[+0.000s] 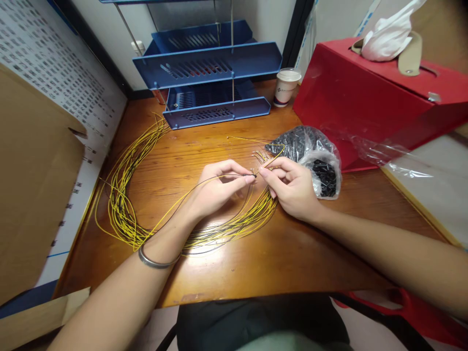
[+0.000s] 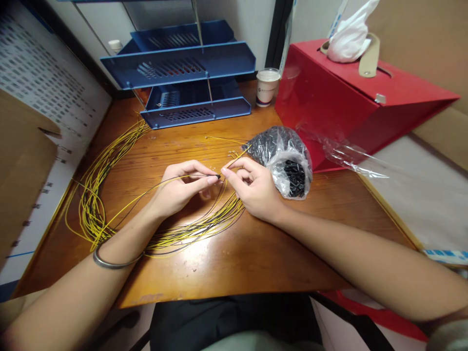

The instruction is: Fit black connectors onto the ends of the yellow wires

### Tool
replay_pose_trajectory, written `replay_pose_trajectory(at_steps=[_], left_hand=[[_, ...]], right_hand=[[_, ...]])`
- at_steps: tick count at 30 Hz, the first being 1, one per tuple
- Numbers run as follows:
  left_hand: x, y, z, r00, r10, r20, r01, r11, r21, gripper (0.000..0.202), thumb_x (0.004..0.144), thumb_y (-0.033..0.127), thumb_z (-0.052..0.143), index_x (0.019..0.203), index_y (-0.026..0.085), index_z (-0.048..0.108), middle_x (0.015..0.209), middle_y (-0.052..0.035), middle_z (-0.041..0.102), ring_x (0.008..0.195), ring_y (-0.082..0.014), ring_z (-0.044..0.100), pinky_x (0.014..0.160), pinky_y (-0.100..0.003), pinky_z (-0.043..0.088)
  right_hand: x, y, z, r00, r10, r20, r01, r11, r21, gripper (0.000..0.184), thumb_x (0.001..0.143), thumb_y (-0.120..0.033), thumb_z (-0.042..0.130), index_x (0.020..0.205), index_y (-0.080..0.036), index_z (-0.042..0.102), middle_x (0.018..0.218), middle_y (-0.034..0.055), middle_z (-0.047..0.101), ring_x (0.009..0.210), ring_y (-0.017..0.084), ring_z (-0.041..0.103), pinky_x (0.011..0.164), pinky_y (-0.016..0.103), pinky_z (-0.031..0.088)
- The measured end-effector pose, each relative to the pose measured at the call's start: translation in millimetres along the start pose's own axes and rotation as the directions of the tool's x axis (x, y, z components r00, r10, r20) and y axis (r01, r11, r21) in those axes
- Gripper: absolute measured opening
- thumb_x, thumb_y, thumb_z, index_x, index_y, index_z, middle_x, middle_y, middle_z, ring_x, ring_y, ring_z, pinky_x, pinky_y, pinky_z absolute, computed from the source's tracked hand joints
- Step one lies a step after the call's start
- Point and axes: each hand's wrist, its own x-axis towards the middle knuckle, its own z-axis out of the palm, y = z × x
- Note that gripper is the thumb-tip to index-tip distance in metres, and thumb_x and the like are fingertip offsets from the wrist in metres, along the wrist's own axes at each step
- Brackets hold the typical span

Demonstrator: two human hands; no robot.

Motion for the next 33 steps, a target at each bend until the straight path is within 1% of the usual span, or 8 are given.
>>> replay_pose_trajectory(at_steps=[5, 8, 12, 16, 24, 30, 33], left_hand=[[-0.4, 1.1, -0.8, 1.0, -0.012, 0.008, 0.012, 1.0, 0.003, 0.023, 0.074, 0.028, 0.084, 0.079, 0.011, 0.071, 0.061, -0.0015, 0.069, 0.051, -0.0095, 0.061, 0.053, -0.02, 0.05], [-0.5, 1.5, -1.5, 0.999, -0.022, 0.026, 0.022, 1.0, 0.016, 0.023, 0.074, 0.029, 0.084, 0.079, 0.011, 0.071, 0.064, -0.0032, 0.071, 0.052, -0.0099, 0.061, 0.053, -0.021, 0.051], [-0.7, 2.9, -1.9, 0.998, -0.017, 0.066, 0.016, 1.0, 0.014, 0.023, 0.075, 0.029, 0.084, 0.078, 0.011, 0.07, 0.067, -0.004, 0.072, 0.053, -0.0095, 0.061, 0.054, -0.022, 0.051], [-0.8, 4.4, -2.1, 0.997, -0.018, 0.079, 0.019, 1.0, -0.009, 0.023, 0.075, 0.029, 0.084, 0.077, 0.011, 0.07, 0.067, -0.0038, 0.073, 0.052, -0.0091, 0.061, 0.053, -0.021, 0.051], [-0.1, 3.4, -3.3, 0.999, -0.022, 0.046, 0.022, 1.0, -0.001, 0.024, 0.074, 0.03, 0.085, 0.078, 0.011, 0.071, 0.066, -0.0036, 0.073, 0.052, -0.0099, 0.062, 0.053, -0.021, 0.051], [0.6, 1.5, -2.9, 1.0, -0.009, 0.02, 0.009, 1.0, 0.017, 0.027, 0.073, 0.033, 0.086, 0.08, 0.012, 0.07, 0.066, -0.0033, 0.072, 0.052, -0.0105, 0.061, 0.053, -0.023, 0.051], [0.7, 0.3, -2.7, 1.0, -0.008, 0.01, 0.008, 1.0, 0.011, 0.028, 0.072, 0.033, 0.086, 0.081, 0.012, 0.07, 0.066, -0.0032, 0.072, 0.051, -0.0105, 0.062, 0.053, -0.023, 0.051]], right_hand=[[-2.2, -1.6, -3.6, 0.999, -0.021, 0.046, 0.021, 1.0, -0.003, 0.018, 0.097, -0.031, 0.062, 0.106, -0.016, 0.067, 0.047, -0.0088, 0.05, 0.041, 0.007, 0.042, 0.045, 0.021, 0.034], [-3.0, -1.6, -4.3, 0.997, -0.037, 0.065, 0.037, 0.999, 0.002, 0.019, 0.098, -0.03, 0.06, 0.109, -0.017, 0.067, 0.048, -0.0088, 0.05, 0.042, 0.007, 0.042, 0.046, 0.021, 0.035], [-3.0, -1.5, -3.2, 0.996, -0.041, 0.075, 0.039, 0.999, 0.018, 0.018, 0.098, -0.032, 0.061, 0.107, -0.017, 0.065, 0.048, -0.009, 0.05, 0.041, 0.007, 0.042, 0.045, 0.021, 0.035], [-2.4, -2.2, -2.7, 0.998, -0.027, 0.065, 0.025, 0.999, 0.028, 0.017, 0.097, -0.035, 0.063, 0.1, -0.018, 0.063, 0.047, -0.0093, 0.05, 0.039, 0.007, 0.042, 0.044, 0.021, 0.035], [-2.2, -1.8, -3.0, 0.999, 0.002, 0.048, -0.004, 0.999, 0.034, 0.021, 0.096, -0.04, 0.065, 0.094, -0.019, 0.061, 0.047, -0.0091, 0.051, 0.04, 0.007, 0.043, 0.044, 0.021, 0.034], [-0.4, -3.6, -1.4, 0.999, 0.044, 0.009, -0.044, 0.998, 0.047, 0.033, 0.092, -0.052, 0.067, 0.087, -0.02, 0.058, 0.047, -0.0085, 0.05, 0.04, 0.007, 0.044, 0.041, 0.021, 0.032], [0.1, -4.6, -0.6, 0.999, 0.045, 0.005, -0.045, 0.998, 0.049, 0.034, 0.091, -0.052, 0.068, 0.086, -0.02, 0.059, 0.047, -0.0084, 0.05, 0.039, 0.007, 0.043, 0.041, 0.021, 0.031]])
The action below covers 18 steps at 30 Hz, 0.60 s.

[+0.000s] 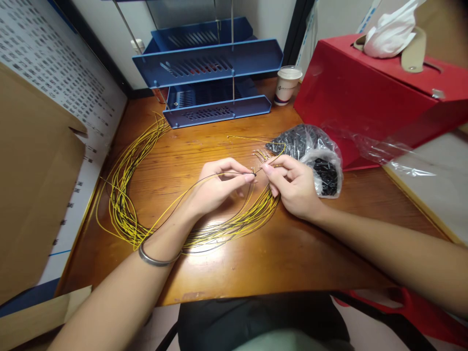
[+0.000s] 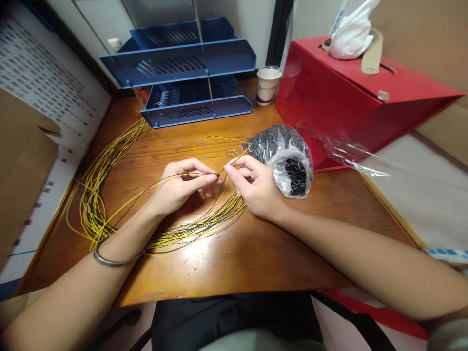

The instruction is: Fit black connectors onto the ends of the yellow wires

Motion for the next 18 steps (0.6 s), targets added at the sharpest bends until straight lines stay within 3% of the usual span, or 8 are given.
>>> replay_pose_trajectory(at_steps=[18], left_hand=[[1.2, -1.7, 1.9, 1.0, -0.02, -0.025, 0.019, 0.999, -0.037, 0.03, 0.069, 0.032, 0.088, 0.081, 0.011, 0.07, 0.066, -0.0021, 0.072, 0.051, -0.0102, 0.062, 0.053, -0.023, 0.05]], right_hand=[[0.3, -0.9, 0.3, 1.0, -0.003, -0.015, 0.003, 1.0, -0.014, 0.035, 0.091, -0.053, 0.068, 0.084, -0.02, 0.06, 0.047, -0.0078, 0.049, 0.039, 0.007, 0.042, 0.039, 0.022, 0.03]])
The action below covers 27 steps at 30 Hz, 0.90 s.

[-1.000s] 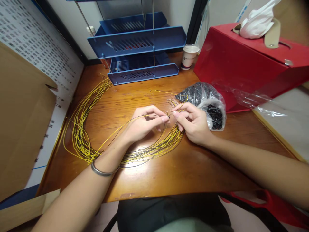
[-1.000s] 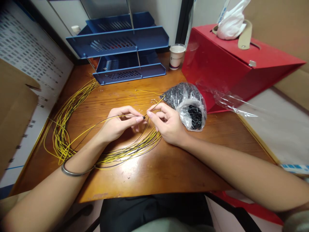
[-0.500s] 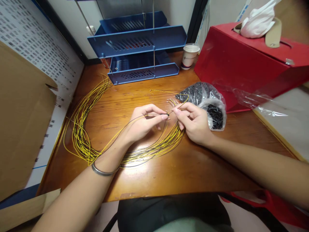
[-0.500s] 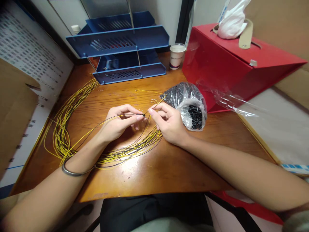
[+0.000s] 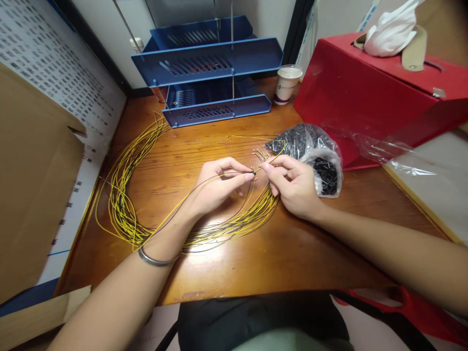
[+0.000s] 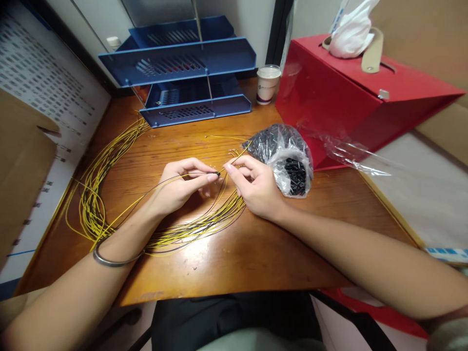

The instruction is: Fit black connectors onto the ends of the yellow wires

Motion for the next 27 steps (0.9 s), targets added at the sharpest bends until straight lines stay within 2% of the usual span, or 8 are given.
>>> replay_pose_trajectory(at_steps=[18, 27], left_hand=[[-2.3, 3.1, 0.3, 0.999, -0.015, 0.051, 0.014, 1.0, 0.023, 0.027, 0.072, 0.032, 0.087, 0.079, 0.011, 0.07, 0.06, -0.0017, 0.068, 0.053, -0.0103, 0.06, 0.055, -0.023, 0.05], [-2.4, 3.3, 0.1, 0.998, -0.017, 0.058, 0.016, 0.999, 0.028, 0.026, 0.073, 0.031, 0.086, 0.079, 0.011, 0.07, 0.06, -0.0022, 0.068, 0.053, -0.0106, 0.061, 0.055, -0.023, 0.05]], right_hand=[[-0.5, 0.6, 0.5, 1.0, 0.018, -0.005, -0.018, 1.0, -0.016, 0.039, 0.088, -0.058, 0.069, 0.083, -0.021, 0.057, 0.045, -0.0084, 0.048, 0.037, 0.007, 0.041, 0.039, 0.022, 0.029], [0.1, 2.9, 0.5, 1.0, 0.007, 0.002, -0.007, 1.0, -0.011, 0.036, 0.09, -0.054, 0.069, 0.083, -0.021, 0.057, 0.045, -0.0087, 0.049, 0.037, 0.007, 0.041, 0.039, 0.022, 0.031]])
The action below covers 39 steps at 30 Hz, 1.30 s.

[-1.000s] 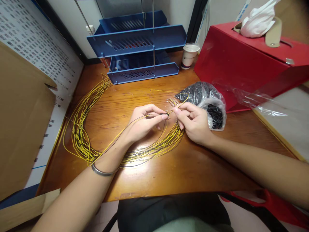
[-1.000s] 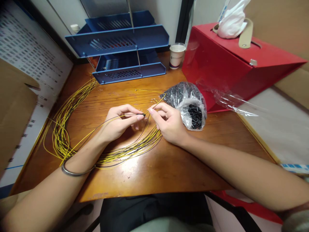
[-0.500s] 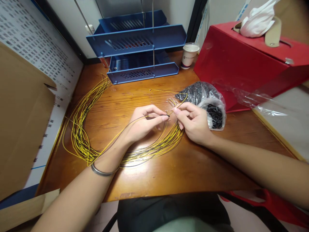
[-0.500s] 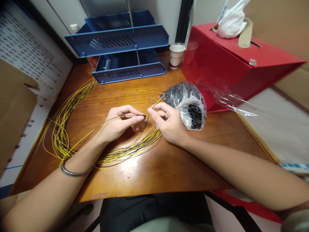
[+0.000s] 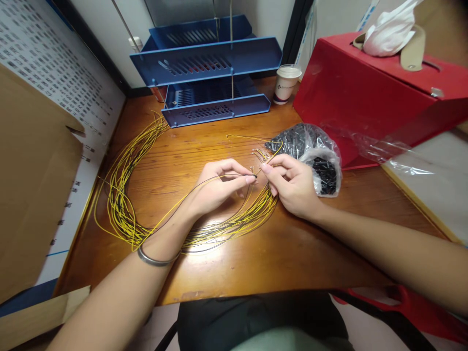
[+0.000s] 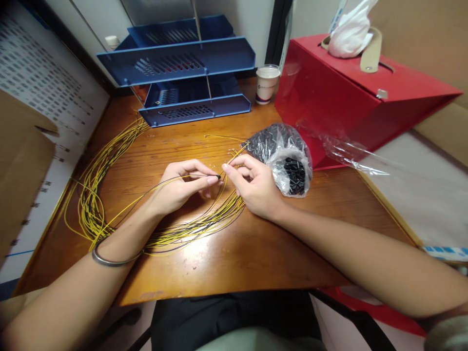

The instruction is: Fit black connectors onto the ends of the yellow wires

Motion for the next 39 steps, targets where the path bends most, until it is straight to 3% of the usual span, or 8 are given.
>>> replay_pose_trajectory(at_steps=[9, 39], left_hand=[[-0.2, 1.8, -1.8, 0.999, -0.031, 0.045, 0.03, 0.999, 0.026, 0.024, 0.075, 0.03, 0.084, 0.078, 0.011, 0.071, 0.064, -0.004, 0.07, 0.055, -0.0106, 0.061, 0.058, -0.023, 0.05], [0.6, -2.5, -2.0, 1.0, 0.017, 0.02, -0.017, 0.999, -0.031, 0.023, 0.076, 0.028, 0.084, 0.08, 0.009, 0.071, 0.065, -0.0025, 0.07, 0.054, -0.009, 0.061, 0.056, -0.021, 0.05]], right_hand=[[-0.2, -1.1, -0.5, 1.0, -0.002, 0.012, 0.002, 1.0, 0.012, 0.037, 0.086, -0.053, 0.074, 0.082, -0.021, 0.057, 0.044, -0.0087, 0.05, 0.037, 0.007, 0.041, 0.039, 0.022, 0.031], [-0.7, -1.1, -0.3, 1.0, -0.018, 0.003, 0.018, 1.0, 0.003, 0.034, 0.093, -0.05, 0.067, 0.081, -0.019, 0.057, 0.045, -0.0084, 0.048, 0.037, 0.006, 0.041, 0.038, 0.02, 0.028]])
